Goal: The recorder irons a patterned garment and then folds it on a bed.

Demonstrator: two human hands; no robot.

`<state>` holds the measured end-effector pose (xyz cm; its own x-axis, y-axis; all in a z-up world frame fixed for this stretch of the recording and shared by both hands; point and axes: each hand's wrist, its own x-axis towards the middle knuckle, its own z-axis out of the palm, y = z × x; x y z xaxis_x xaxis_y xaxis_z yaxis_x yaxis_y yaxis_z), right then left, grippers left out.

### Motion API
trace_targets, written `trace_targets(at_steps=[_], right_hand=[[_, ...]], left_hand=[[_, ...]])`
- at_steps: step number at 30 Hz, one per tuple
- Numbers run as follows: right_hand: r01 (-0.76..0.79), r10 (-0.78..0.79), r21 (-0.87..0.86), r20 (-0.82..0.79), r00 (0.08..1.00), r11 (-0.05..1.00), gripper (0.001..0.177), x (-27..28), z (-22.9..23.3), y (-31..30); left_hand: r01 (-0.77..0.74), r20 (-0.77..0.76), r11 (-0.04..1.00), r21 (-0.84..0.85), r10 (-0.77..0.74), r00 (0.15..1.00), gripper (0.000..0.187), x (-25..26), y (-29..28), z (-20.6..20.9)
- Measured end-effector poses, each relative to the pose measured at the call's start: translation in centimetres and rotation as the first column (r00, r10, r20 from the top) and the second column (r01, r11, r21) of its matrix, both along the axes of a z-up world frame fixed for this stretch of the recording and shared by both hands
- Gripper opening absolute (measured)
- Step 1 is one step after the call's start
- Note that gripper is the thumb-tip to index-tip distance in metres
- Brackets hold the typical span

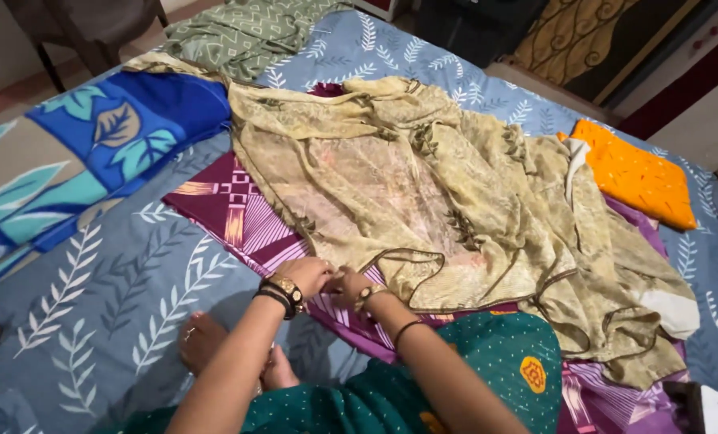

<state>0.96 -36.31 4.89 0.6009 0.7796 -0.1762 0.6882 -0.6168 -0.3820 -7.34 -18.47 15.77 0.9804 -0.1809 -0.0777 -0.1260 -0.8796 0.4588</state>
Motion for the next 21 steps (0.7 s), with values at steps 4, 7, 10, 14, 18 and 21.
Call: trace_targets(at_steps=[4,7,10,14,18,21], right_hand=[[-0.134,0.141,-0.080,0.083,0.987,0.988,0.027,0.1,-5.6,0.7],[-0.062,0.062,0.081,0.006,0.998,0.995,0.030,0.3,-3.3,-0.4],[0.008,0.029,0.237,-0.150,0.988,0.972,0.036,-0.2,1.0,-1.6],[0.260,-0.090,0.337,-0.446,0.891,0.905,0.042,0.1,2.0,-3.1],[0.336,-0.284,0.180,-0.264,0.922,0.924,0.066,-2.6,8.7,-3.2],[0.382,-0.345,-0.226,0.187,0.920,0.896,0.097,-1.2,7.9,-4.7]], left_hand=[[-0.020,-0.012,1.000,0.021,0.020,1.000,0.029,0.5,1.3,-0.7],[-0.051,0.011,0.999,-0.014,0.051,0.999,0.030,0.6,0.8,-0.9],[0.004,0.210,0.997,-0.074,0.012,0.978,0.041,1.0,-0.3,-3.8],[0.007,0.341,1.000,-0.015,-0.001,0.940,0.049,0.6,-1.7,-5.4],[-0.032,0.049,0.947,0.320,0.017,0.999,0.021,1.9,-0.1,-6.2],[-0.122,0.342,0.986,0.113,0.077,0.936,0.021,1.0,1.1,-1.7]])
